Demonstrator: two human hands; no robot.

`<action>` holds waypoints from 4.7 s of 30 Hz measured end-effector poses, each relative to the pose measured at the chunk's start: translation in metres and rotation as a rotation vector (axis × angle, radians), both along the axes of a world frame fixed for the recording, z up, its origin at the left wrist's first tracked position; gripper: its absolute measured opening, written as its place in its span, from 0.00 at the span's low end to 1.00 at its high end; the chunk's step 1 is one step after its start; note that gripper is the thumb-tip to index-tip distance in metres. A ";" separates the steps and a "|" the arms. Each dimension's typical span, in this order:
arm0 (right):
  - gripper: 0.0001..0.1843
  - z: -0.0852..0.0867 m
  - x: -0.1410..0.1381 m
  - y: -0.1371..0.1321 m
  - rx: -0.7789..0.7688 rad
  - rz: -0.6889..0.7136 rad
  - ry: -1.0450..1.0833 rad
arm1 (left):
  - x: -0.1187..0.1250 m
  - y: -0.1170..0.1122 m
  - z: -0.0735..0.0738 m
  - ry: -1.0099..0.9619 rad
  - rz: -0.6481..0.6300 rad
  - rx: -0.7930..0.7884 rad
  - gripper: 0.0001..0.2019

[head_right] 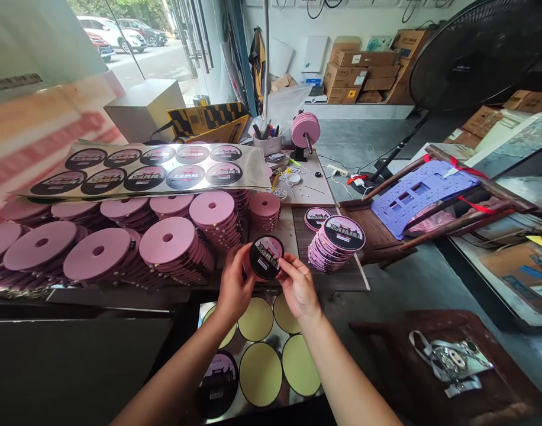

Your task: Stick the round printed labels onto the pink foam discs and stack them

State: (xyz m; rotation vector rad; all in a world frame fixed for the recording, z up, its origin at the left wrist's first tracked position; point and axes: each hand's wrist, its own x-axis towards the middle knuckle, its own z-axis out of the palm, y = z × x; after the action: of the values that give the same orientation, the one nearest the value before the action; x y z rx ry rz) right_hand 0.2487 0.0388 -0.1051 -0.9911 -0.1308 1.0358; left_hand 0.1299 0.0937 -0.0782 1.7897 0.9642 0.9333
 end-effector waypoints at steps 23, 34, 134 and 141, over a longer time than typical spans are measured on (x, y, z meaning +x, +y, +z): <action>0.11 0.050 -0.003 -0.064 -0.210 0.184 -0.395 | -0.047 -0.041 0.029 -0.541 -0.404 -1.239 0.37; 0.10 0.048 -0.008 -0.068 -0.181 0.138 -0.418 | -0.046 -0.044 0.030 -0.543 -0.403 -1.231 0.36; 0.12 -0.021 -0.100 -0.111 -0.025 0.263 -1.642 | -0.095 -0.093 -0.027 -0.388 0.236 -1.306 0.08; 0.07 -0.031 -0.098 -0.108 -0.134 0.289 -1.476 | -0.093 -0.093 -0.022 -0.383 0.299 -1.277 0.04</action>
State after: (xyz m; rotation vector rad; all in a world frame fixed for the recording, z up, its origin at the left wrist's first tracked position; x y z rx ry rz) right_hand 0.1508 -0.0693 -0.1357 -1.7219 -1.4502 0.3603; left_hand 0.0364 0.0006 -0.1001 0.3897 1.1759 0.5401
